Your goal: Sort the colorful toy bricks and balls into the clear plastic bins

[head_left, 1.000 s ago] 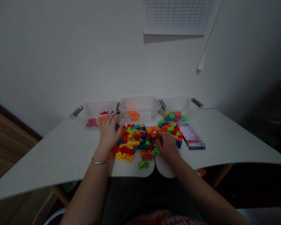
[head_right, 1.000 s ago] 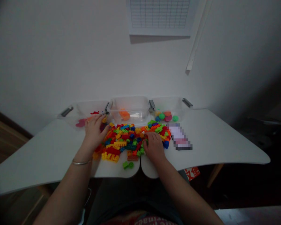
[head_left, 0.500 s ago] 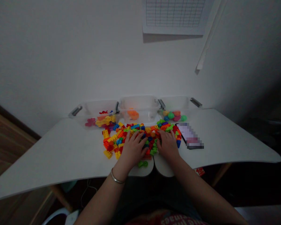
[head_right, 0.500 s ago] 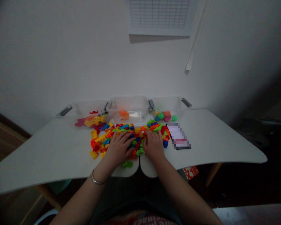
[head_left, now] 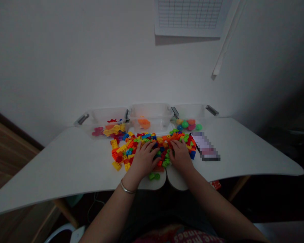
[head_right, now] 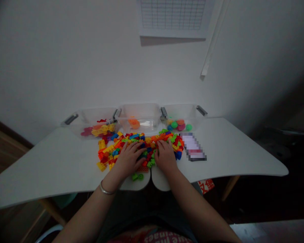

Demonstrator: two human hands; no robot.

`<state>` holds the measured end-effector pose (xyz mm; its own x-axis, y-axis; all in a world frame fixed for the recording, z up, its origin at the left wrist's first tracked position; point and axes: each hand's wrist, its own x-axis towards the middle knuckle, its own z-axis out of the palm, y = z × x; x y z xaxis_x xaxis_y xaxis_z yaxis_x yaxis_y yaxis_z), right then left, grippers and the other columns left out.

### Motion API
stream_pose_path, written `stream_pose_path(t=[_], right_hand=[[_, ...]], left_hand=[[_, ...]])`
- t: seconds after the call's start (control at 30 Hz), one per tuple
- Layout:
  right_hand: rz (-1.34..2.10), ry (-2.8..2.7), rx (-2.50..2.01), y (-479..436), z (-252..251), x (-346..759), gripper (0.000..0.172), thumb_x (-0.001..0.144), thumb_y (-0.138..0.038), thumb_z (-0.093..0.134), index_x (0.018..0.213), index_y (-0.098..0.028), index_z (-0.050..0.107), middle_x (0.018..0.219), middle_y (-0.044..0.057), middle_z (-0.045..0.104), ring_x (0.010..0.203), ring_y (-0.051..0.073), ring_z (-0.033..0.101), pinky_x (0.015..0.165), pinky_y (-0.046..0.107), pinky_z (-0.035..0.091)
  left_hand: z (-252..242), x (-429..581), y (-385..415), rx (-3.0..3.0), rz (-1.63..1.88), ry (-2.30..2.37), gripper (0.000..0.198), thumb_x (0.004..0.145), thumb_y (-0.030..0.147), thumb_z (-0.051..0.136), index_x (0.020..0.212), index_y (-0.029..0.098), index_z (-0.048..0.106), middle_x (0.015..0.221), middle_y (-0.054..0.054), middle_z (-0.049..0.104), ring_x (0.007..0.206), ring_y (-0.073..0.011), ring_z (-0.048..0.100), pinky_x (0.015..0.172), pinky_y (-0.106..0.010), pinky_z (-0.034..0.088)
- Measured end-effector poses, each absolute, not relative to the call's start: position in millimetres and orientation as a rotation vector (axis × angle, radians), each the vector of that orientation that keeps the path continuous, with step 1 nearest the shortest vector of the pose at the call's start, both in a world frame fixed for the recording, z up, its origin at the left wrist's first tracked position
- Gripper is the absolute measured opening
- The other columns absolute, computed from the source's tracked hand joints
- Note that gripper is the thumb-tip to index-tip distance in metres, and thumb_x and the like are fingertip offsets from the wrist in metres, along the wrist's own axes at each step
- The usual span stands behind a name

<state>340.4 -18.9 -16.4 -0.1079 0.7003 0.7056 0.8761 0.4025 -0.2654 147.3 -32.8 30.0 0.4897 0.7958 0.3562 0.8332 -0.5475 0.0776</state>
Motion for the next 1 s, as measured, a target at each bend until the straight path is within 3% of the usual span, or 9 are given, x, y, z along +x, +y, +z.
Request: stream_pose_path(t=[0.33, 0.57, 0.67, 0.77, 1.0], right_hand=[[-0.276, -1.875, -1.414, -23.5, -8.0, 341.0, 0.032, 0.083, -0.018, 0.052, 0.113, -0.015, 0.062, 0.119, 0.014, 0.066, 0.114, 0.029, 0.055, 0.111, 0.057, 0.030], [-0.294, -1.937, -1.393, -24.0, -5.3, 339.6, 0.017, 0.085, -0.020, 0.053, 0.091, -0.020, 0.069, 0.112, 0.008, 0.069, 0.109, 0.028, 0.056, 0.112, 0.059, 0.028], [-0.285, -1.933, -1.399, -23.3, -4.7, 339.6, 0.019, 0.085, -0.019, 0.053, 0.092, -0.020, 0.071, 0.106, 0.008, 0.070, 0.106, 0.027, 0.058, 0.113, 0.058, 0.028], [-0.291, -1.918, -1.381, -23.4, -4.5, 340.6, 0.025, 0.084, -0.017, 0.051, 0.100, -0.017, 0.071, 0.112, 0.010, 0.068, 0.111, 0.028, 0.055, 0.113, 0.058, 0.028], [-0.326, -1.965, -1.071, -31.3, -2.1, 342.5, 0.039, 0.082, -0.013, 0.048, 0.116, -0.019, 0.066, 0.127, 0.008, 0.063, 0.124, 0.025, 0.050, 0.113, 0.053, 0.033]], left_hand=[[31.8, 147.8, -32.0, -2.641, -0.590, -1.473, 0.036, 0.089, 0.039, 0.054, 0.123, 0.028, 0.062, 0.141, -0.007, 0.053, 0.131, -0.0302, 0.046, 0.114, -0.060, 0.026], [33.1, 148.7, -31.6, -2.633, -0.646, -1.478, 0.034, 0.089, 0.038, 0.054, 0.120, 0.028, 0.064, 0.138, -0.007, 0.056, 0.129, -0.0296, 0.047, 0.113, -0.058, 0.029], [34.6, 148.7, -30.1, -2.589, -0.672, -1.539, 0.033, 0.090, 0.038, 0.052, 0.118, 0.026, 0.065, 0.134, -0.007, 0.059, 0.126, -0.0297, 0.050, 0.111, -0.058, 0.031], [35.3, 148.3, -27.9, -2.555, -0.724, -1.594, 0.033, 0.090, 0.037, 0.052, 0.117, 0.024, 0.065, 0.131, -0.007, 0.061, 0.125, -0.0301, 0.051, 0.110, -0.058, 0.033], [41.6, 156.2, -22.4, -2.583, -1.068, -1.643, 0.034, 0.090, 0.032, 0.051, 0.119, 0.020, 0.064, 0.117, -0.010, 0.069, 0.112, -0.0251, 0.061, 0.101, -0.044, 0.047]])
